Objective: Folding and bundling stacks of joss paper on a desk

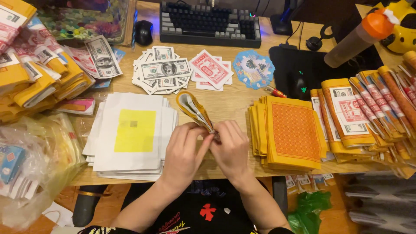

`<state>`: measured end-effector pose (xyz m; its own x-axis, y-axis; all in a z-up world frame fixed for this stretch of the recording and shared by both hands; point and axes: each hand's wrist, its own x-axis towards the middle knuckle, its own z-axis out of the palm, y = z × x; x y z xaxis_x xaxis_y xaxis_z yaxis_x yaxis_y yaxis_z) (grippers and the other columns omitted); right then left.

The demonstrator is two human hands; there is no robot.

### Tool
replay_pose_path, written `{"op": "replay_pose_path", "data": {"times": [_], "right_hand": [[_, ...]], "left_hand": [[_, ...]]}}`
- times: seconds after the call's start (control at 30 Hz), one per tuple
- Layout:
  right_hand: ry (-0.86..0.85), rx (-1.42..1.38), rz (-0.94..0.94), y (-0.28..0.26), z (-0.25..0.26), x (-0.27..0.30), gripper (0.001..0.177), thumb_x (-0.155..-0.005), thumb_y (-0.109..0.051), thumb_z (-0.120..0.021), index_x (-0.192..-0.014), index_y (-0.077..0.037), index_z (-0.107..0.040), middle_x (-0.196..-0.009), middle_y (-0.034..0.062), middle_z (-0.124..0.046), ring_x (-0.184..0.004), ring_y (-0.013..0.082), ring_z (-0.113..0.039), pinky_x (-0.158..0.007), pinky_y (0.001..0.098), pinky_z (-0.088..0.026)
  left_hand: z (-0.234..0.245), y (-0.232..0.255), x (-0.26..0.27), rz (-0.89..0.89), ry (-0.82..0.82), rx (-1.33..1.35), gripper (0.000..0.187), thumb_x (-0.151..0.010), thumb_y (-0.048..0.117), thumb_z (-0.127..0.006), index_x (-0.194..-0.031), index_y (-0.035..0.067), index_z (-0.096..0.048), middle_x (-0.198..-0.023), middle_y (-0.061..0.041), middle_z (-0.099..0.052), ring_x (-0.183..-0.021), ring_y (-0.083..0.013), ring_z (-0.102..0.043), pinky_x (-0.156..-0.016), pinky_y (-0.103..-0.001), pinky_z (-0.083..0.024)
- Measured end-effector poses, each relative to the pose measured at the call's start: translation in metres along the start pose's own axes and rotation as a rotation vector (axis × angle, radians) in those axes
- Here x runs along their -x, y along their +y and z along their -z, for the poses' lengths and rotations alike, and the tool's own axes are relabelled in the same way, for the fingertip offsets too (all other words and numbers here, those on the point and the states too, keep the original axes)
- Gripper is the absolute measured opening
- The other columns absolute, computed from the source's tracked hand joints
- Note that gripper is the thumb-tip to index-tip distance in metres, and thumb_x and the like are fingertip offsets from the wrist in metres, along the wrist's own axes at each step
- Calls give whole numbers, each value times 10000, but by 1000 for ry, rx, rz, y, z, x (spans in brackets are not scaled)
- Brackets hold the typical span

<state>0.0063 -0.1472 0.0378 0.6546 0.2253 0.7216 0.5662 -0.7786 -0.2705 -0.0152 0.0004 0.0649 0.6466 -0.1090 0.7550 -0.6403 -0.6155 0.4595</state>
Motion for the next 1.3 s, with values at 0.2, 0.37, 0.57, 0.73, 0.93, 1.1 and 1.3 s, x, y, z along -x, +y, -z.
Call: {"op": "replay_pose_path", "data": {"times": [0.2, 0.37, 0.57, 0.73, 0.93, 1.1, 1.3], "right_hand": [[24, 15, -19, -6, 9, -9, 209, -726, -14, -743, -822, -96, -576, -660, 21, -473, -626, 234, -552, -576, 299, -480], [43, 36, -6, -8, 9, -15, 210, -693, -3, -725, -815, -102, -586, -656, 8, -466, -624, 222, -545, -577, 291, -483], [25, -102, 77, -2, 4, -14, 214, -729, 72, -692, -889, -63, -647, -781, 58, -580, -714, 270, -617, -657, 332, -534], [-80, -342, 150, 14, 6, 0, 167, -898, 32, -627, -1060, 5, -596, -1090, 152, -645, -954, 327, -611, -871, 423, -493], [123, -964, 48, 49, -2, 19, 373, -816, -272, -770, -993, 45, -684, -963, 197, -709, -930, 354, -688, -848, 429, -540], [224, -1026, -632, 49, -3, 18, 390, -835, -20, -716, -1203, 37, -601, -1095, 136, -694, -1002, 181, -613, -915, 420, -518], [138, -988, -749, 26, 11, -6, 336, -812, -30, -754, -1120, 22, -633, -959, 96, -703, -890, 136, -619, -825, 364, -557]], "left_hand": [[-9, 1, 3, -4, 94, 23, 123, -848, 72, -749, -903, 57, -640, -829, -67, -591, -736, -249, -634, -666, -332, -546], [-10, -2, -2, -73, 60, -28, 90, -889, 75, -705, -910, 31, -629, -838, -96, -583, -764, -279, -627, -686, -356, -535], [23, -4, -5, 332, -380, 711, 216, -963, 179, -504, -890, 22, -634, -717, -111, -612, -812, -252, -554, -785, -388, -484], [64, -1, -9, 363, -368, 1311, 508, -996, 309, -521, -1356, -36, -423, -659, -77, -571, -653, -161, -606, -895, -392, -545], [30, -40, 4, 230, -31, 1632, 488, -981, 409, -496, -1196, -12, -371, -652, -218, -659, -716, -422, -702, -870, -552, -471], [29, -31, -17, 280, 126, 267, 188, -980, 79, -522, -1085, 72, -678, -1113, -111, -589, -1070, -309, -538, -981, -431, -417], [27, -6, -36, 476, -357, 571, 557, -944, 154, -494, -1434, -65, -348, -1235, -360, -543, -1128, -539, -550, -977, -629, -406]]}}
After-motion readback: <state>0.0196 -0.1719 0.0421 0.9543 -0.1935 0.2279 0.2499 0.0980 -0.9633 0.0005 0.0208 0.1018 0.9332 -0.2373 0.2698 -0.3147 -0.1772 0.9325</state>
